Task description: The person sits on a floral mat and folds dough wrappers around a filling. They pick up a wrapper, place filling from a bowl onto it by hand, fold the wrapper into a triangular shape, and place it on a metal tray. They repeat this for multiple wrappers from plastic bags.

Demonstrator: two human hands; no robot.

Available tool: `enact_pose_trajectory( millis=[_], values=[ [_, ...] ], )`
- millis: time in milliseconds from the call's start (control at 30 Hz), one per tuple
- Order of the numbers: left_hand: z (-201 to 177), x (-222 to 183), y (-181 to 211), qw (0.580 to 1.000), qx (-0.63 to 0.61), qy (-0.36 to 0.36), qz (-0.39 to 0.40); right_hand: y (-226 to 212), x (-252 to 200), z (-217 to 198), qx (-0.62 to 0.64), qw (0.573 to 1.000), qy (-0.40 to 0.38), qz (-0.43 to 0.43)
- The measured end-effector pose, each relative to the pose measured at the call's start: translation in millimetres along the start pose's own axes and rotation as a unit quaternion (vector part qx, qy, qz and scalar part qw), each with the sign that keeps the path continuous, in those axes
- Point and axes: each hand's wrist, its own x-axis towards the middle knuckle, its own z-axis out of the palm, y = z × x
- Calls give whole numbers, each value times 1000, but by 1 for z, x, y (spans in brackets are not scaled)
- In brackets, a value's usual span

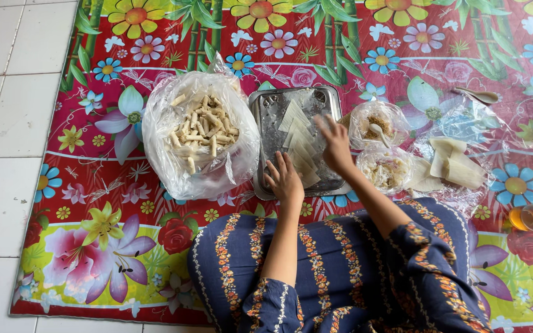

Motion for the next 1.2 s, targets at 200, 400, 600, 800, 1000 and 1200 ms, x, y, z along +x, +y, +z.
enact_pose_trajectory(
  millis=[200,400,600,800,1000,1200],
  values=[
    [-11,1,2,999,-30,34,13,67,-40,-106,-29,990,-83,113],
    [-16,2,1,998,-23,49,30,158,-95,-119,-170,945,-153,235],
    [-12,2,-3,997,-31,53,35,167,-77,-111,-227,906,-176,311],
    [-11,4,-2,998,-34,31,38,177,-71,-79,-258,900,-180,301],
    [-15,11,-7,996,-46,3,77,207,-73,-100,-119,889,-186,401],
    [-17,16,-8,995,-48,-30,86,232,-81,-118,20,935,-191,299]
  ],
)
